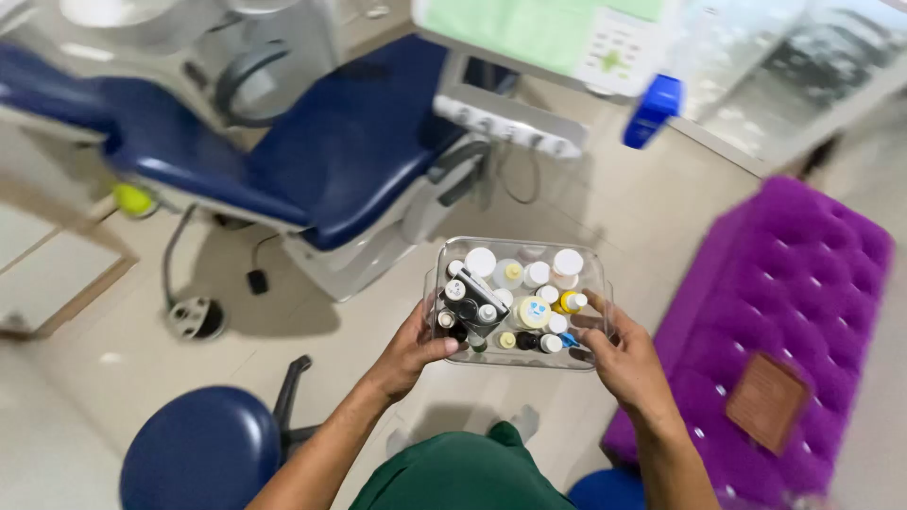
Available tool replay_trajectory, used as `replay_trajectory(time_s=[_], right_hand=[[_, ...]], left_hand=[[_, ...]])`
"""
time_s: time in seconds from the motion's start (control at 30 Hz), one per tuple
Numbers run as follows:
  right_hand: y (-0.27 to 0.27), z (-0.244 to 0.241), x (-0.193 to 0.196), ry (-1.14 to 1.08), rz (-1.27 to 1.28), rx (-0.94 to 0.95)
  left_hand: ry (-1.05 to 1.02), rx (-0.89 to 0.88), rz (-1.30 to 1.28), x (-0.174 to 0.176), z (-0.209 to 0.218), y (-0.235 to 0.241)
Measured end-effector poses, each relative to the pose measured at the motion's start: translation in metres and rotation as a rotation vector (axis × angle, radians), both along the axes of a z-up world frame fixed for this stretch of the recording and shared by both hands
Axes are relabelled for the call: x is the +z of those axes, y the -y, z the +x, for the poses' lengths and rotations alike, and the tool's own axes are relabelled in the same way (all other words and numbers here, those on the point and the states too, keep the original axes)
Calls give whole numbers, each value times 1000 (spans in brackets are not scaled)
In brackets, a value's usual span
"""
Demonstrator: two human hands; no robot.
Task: Organizing various small medical or dental bottles from a container onto a shelf.
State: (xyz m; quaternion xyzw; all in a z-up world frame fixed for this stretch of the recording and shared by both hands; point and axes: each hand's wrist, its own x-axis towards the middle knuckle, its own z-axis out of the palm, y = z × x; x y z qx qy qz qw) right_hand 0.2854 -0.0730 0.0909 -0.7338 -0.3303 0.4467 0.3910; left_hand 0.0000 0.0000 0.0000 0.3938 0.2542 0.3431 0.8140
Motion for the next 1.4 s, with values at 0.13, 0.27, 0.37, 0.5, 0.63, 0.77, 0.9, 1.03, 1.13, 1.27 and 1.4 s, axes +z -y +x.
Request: replay_trajectory(time_s=[0.13, 0.27, 0.37, 0.5, 0.63, 0.77, 0.9, 1.03, 1.13, 1.27, 1.4], right_hand=[[-59, -92, -29, -64, -50, 235], [-117, -186, -50, -115, -96, 457], [-148, -252, -53, -94, -124, 600], [-194, -326, -75, -98, -75, 805], [-249, -396, -87, -72, 7, 995], [-302, -463, -73, 61, 8, 1171], [-358, -520, -55, 97, 4, 1286], [-411, -564, -32, 272, 134, 1453], [-442, -588, -25, 255, 74, 1546], [-486, -617, -29, -5, 5, 1593], [-521, -662, 2, -35, -185, 1605]], left_hand=[[-74, 245, -73, -9, -108, 14], [-71, 489, -64, -13, -196, 30], [-53, 660, -83, -35, -245, 42], [-64, 861, -67, -44, -302, 42], [55, 992, -103, -60, -353, 18], [-16, 1152, -130, -85, -403, -17], [-35, 1294, -128, -120, -454, -51], [17, 1289, -17, -53, -478, -96], [-18, 1344, -58, -36, -494, -116], [-67, 1383, -138, 4, -518, -145], [-64, 1395, -105, 4, -557, -165]])
